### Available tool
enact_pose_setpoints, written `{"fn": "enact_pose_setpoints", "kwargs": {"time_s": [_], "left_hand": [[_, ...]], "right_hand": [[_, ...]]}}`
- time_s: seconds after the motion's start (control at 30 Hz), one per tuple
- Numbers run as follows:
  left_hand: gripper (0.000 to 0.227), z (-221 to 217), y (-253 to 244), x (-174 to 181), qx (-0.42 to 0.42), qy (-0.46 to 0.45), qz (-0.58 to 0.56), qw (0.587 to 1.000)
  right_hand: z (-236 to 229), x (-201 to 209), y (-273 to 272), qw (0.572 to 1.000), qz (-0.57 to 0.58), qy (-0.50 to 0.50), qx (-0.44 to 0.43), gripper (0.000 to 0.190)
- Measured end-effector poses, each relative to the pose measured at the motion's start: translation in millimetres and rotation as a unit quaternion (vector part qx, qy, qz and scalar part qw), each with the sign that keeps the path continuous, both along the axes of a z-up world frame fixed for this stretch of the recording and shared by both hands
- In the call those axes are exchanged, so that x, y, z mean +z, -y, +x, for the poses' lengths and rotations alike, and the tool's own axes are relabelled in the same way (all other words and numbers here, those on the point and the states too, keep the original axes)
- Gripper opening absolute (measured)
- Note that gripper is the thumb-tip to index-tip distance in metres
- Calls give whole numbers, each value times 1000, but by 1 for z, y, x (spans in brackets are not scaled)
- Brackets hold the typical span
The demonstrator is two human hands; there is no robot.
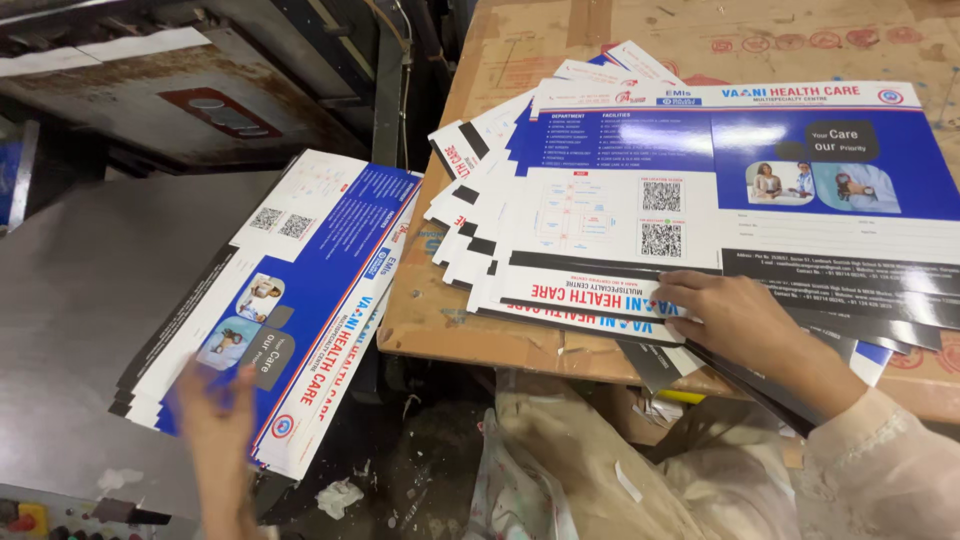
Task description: The person assembles printed booklets by folding a large white sheet in half and inserting it into a pre-printed cover. They smooth the folded edges and place the completed booklet onto a stack on the table.
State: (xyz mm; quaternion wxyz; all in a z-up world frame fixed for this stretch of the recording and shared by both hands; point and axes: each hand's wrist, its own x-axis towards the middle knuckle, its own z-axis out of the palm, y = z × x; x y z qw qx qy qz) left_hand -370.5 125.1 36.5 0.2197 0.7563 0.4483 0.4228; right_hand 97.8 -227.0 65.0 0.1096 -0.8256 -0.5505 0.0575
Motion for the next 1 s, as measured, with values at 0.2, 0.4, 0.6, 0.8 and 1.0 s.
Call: {"fn": "enact_pose_setpoints", "kwargs": {"time_s": [0.2, 0.4, 0.6, 0.8, 1.0], "left_hand": [[47, 153, 115, 10, -433, 154, -434, 775], [44, 223, 130, -9, -412, 299, -566, 648], [42, 227, 126, -50, -364, 382, -656, 540], [34, 274, 161, -52, -362, 407, -606, 579], [39, 317, 193, -9, -269, 499, -492, 661]], "right_hand": [[9, 0, -24, 988, -94, 85, 91, 28], [5, -29, -40, 968, -137, 153, 143, 9], [-1, -38, -26, 967, 1, 207, 151, 6], [-35, 4, -20, 976, 44, 215, 14, 7], [-95, 17, -10, 937, 191, 272, 105, 52]]}}
